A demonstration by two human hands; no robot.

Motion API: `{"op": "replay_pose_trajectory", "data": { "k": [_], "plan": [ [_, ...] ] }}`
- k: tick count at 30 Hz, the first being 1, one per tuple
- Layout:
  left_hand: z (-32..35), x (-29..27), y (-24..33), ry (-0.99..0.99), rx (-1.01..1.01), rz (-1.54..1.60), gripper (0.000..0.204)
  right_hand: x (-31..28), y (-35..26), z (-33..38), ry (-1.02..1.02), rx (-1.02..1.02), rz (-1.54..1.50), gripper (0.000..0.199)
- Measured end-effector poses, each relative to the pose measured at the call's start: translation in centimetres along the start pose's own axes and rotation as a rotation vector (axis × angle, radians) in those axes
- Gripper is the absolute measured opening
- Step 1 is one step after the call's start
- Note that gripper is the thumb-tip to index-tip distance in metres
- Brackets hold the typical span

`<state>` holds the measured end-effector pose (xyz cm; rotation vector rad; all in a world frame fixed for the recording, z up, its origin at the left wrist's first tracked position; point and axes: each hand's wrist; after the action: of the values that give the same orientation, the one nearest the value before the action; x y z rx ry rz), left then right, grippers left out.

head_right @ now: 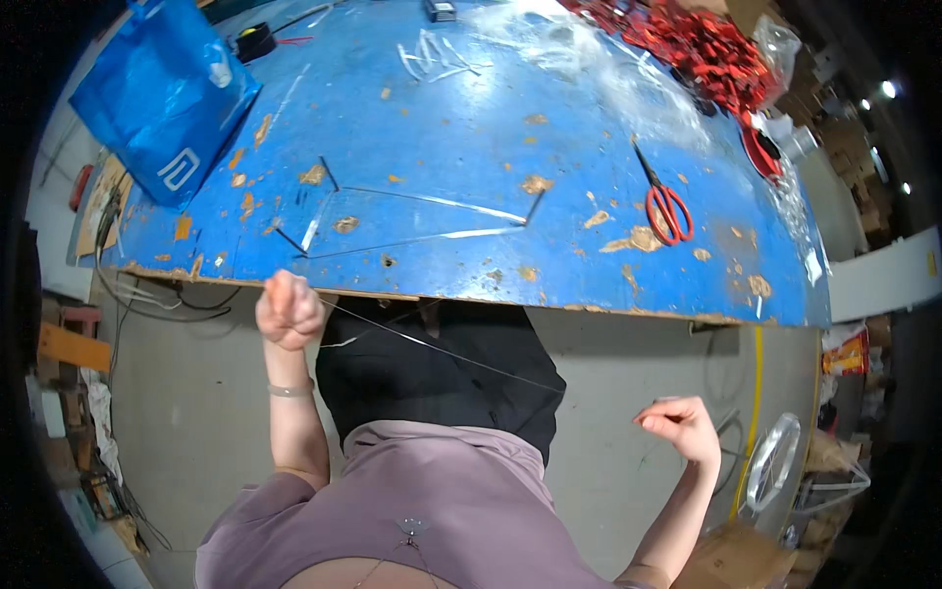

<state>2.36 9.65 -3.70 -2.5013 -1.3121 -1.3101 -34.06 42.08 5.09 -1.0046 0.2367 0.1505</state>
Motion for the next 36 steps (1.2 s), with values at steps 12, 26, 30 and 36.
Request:
{"op": "replay_pose_trajectory", "data": {
  "k": [12,26,30,36],
  "plan": [
    [-4.1,-2.6,10.4,0.599,-0.149,-0.428,0.025,-2.9,-11.7,-15.3,0.048,-0.252,0.188,0.013],
    [-9.8,-7.6,7.3,0.451,-0.624,-2.023,0.024,-10.7,-8.8,-25.7,0.497,-0.269,0.432,0.026],
    [-8.6,-8.0,7.6,0.253,-0.707,-2.303,0.022,-11.3,-5.3,-20.6,0.555,-0.065,0.604,0.033],
    [-10.0,-5.0,9.2,0.303,-0.555,-2.225,0.022,-7.4,0.2,-10.6,0.521,0.185,0.387,0.034]
  ]
}}
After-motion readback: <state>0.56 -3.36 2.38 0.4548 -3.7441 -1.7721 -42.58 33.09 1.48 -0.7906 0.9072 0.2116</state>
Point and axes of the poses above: each hand's wrist, its own z-axis away from the middle knuckle, its own x-axis out of the palm, y = z × x, and after that the axes turned 14 degrees about -y, right-handed
